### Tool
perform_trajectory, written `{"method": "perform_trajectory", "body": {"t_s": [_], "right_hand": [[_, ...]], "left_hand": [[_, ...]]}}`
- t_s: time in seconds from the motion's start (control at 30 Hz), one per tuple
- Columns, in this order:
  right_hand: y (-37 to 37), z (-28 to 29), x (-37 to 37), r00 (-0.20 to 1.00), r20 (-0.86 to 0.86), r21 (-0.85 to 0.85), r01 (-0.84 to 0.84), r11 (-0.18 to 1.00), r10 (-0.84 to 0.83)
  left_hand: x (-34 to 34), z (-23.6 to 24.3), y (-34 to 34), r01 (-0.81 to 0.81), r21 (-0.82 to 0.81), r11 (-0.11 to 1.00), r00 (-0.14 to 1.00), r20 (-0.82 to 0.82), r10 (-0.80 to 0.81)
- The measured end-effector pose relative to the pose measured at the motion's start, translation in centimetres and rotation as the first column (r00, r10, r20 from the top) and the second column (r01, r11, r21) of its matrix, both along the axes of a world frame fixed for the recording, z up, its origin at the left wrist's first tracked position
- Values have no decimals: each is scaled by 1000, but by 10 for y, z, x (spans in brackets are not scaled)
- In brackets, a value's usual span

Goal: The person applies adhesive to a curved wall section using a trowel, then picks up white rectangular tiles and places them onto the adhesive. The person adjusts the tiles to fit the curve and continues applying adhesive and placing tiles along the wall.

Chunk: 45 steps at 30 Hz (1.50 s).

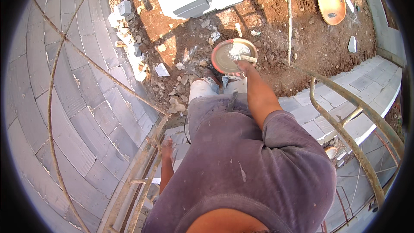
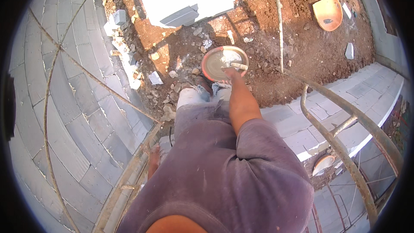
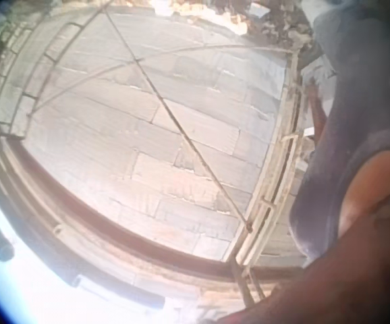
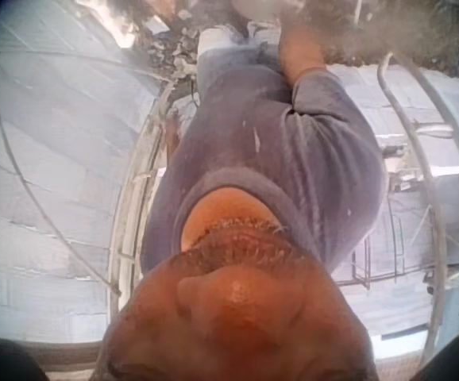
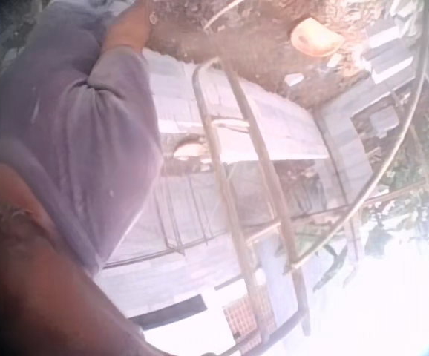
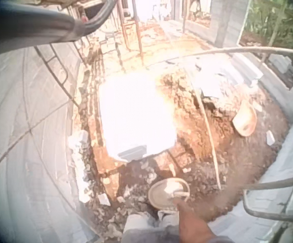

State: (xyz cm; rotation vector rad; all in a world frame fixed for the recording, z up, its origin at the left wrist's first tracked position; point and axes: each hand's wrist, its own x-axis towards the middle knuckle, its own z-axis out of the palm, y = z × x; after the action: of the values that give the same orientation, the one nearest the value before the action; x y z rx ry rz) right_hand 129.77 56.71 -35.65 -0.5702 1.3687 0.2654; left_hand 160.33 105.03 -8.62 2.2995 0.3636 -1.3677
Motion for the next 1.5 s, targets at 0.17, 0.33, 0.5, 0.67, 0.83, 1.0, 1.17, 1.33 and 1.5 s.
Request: {"method": "perform_trajectory", "body": {"t_s": [0.17,0.33,0.5,0.67,0.83,1.0,1.17,1.33,1.5], "right_hand": [[18,-31,15,999,-45,-233,20,972,-31],[29,-34,3,988,-138,-196,45,980,-73],[58,-42,-12,901,-351,-325,-371,870,254],[87,-90,-2,908,-356,-196,-304,932,222],[108,-117,22,938,-345,-178,-109,978,42],[146,-100,37,916,-175,-279,-398,874,362],[141,-134,-27,821,-466,-514,-556,653,331],[114,-234,-77,605,-765,-521,-783,340,220],[134,-278,-78,388,-745,-220,-911,349,543]], "left_hand": [[66,24,-157,348,-200,916,937,86,-338],[114,9,-256,558,-239,795,806,-70,-587],[218,-39,-281,718,-134,683,663,-164,-730],[298,-61,-282,571,-81,817,813,-79,-577],[319,-97,-289,590,-104,801,792,-119,-599],[198,-115,-316,671,-69,739,739,-31,-673],[120,-125,-243,800,-52,598,589,-122,-799],[78,-115,-192,688,36,725,717,-184,-672],[73,-105,-165,690,53,722,723,-102,-683]]}}
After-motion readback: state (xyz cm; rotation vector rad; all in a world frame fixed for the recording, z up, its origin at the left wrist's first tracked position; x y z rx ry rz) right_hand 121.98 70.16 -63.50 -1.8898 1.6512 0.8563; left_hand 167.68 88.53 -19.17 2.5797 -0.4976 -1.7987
